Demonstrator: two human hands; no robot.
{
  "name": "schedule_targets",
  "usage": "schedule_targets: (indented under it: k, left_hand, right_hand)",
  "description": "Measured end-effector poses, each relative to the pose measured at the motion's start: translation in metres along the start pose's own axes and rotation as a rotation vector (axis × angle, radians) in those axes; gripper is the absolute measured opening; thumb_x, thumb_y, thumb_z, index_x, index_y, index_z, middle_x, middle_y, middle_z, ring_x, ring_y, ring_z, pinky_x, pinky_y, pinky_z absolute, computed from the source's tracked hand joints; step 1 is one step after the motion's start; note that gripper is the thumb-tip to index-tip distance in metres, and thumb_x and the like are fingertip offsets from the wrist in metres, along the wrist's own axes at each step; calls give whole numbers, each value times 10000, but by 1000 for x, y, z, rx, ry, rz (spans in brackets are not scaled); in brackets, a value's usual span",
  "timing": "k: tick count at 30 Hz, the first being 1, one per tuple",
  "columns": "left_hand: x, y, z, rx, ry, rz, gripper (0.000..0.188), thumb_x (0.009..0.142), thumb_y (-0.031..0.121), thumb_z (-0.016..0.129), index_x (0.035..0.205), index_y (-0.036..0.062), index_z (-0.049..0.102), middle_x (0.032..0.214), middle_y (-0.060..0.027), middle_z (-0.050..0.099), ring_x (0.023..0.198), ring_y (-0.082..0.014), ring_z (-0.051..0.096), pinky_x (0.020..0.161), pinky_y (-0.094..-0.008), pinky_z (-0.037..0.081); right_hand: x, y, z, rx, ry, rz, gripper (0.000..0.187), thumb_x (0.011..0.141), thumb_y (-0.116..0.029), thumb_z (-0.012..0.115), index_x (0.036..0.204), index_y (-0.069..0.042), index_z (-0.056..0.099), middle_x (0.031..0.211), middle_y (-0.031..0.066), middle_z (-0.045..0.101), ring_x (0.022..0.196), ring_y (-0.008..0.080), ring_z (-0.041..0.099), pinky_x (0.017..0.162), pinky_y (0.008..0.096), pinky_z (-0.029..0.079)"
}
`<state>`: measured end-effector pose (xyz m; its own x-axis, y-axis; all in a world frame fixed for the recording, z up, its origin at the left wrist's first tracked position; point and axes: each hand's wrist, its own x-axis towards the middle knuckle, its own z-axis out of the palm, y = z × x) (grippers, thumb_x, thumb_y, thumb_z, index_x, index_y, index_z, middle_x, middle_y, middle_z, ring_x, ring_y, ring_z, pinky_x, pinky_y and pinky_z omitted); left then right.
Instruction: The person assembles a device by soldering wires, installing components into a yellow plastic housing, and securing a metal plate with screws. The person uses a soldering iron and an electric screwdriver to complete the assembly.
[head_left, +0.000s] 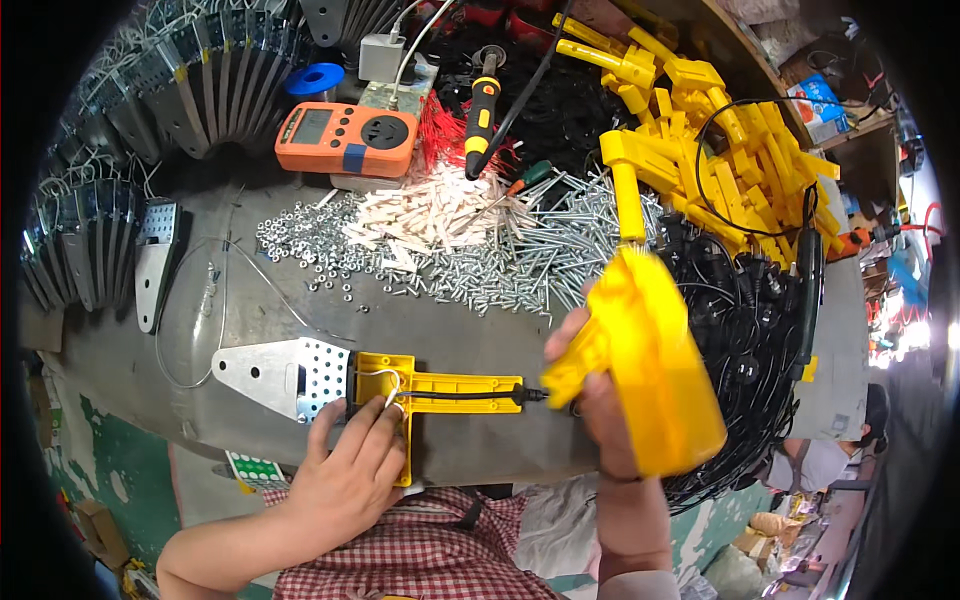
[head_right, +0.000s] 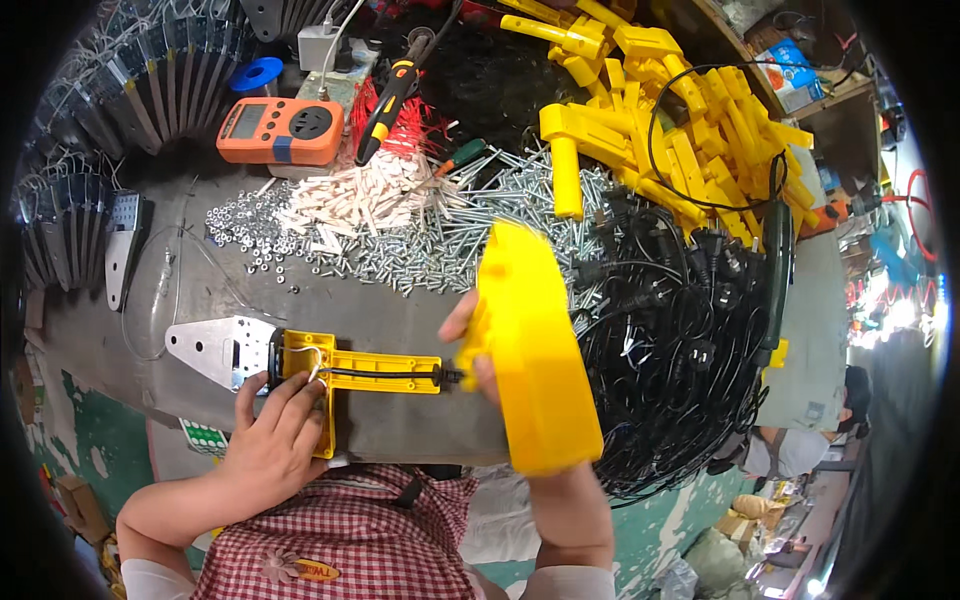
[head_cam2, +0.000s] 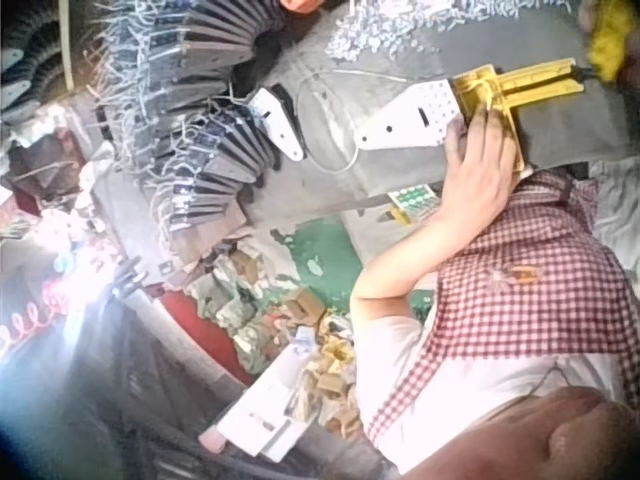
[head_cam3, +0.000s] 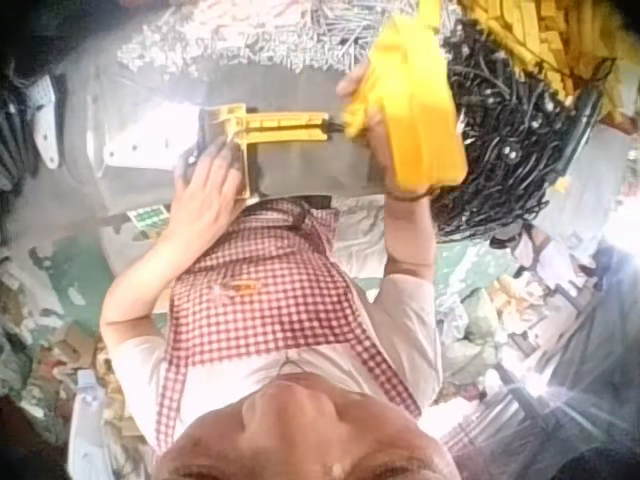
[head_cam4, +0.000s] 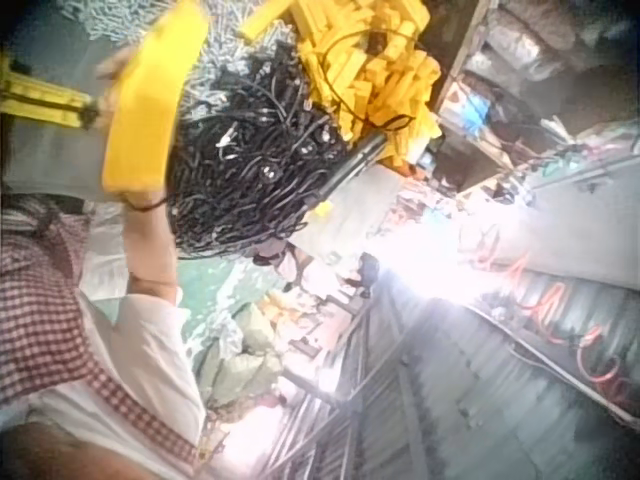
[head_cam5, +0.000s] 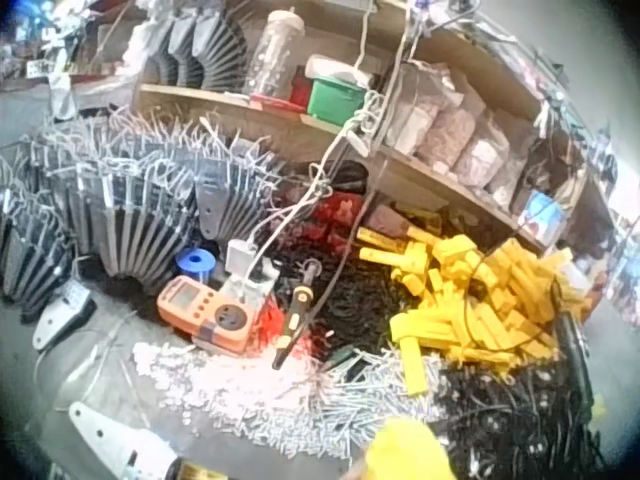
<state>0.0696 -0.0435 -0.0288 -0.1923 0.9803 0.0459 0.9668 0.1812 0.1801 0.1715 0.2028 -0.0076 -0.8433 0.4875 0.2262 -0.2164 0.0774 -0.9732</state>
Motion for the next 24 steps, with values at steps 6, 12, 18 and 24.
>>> schedule_targets:
  k: [6, 12, 18, 24]
  left_hand:
    - [-2, -4, 5, 38, 60, 9, 404, 719, 281, 596, 1028, 21, 580, 1193, -166, 540, 1170, -291, 495, 1010, -515, 295]
    - [-8, -11, 3, 30, -11, 163, 309, 786, 201, 531, 1021, 12, 599, 1174, -169, 561, 1161, -288, 512, 1045, -495, 310]
    - [-31, -64, -15, -368, 229, 332, 362, 746, 285, 650, 1005, 35, 612, 1109, -124, 607, 1147, -248, 534, 1042, -427, 348]
    - [26, -69, -4, -427, 160, -44, 683, 667, 450, 727, 1163, 35, 509, 1078, -121, 576, 1032, -308, 528, 903, -437, 381]
  right_hand:
    - [-37, 26, 6, -1, -150, -96, 435, 813, -155, 651, 1202, -11, 519, 1072, 150, 588, 940, 249, 572, 831, 344, 461]
    - [-36, 28, 45, -941, -329, -67, 589, 666, -78, 680, 1234, -61, 526, 1189, 120, 563, 1120, 271, 519, 965, 410, 395]
    - [-29, 37, 73, -1212, -371, -176, 585, 699, -110, 643, 1251, -6, 481, 1175, 122, 537, 1059, 270, 523, 920, 392, 378]
    - [-7, 4, 53, -1113, -644, -94, 474, 731, -136, 686, 1148, -6, 503, 898, 129, 565, 804, 313, 578, 644, 374, 447]
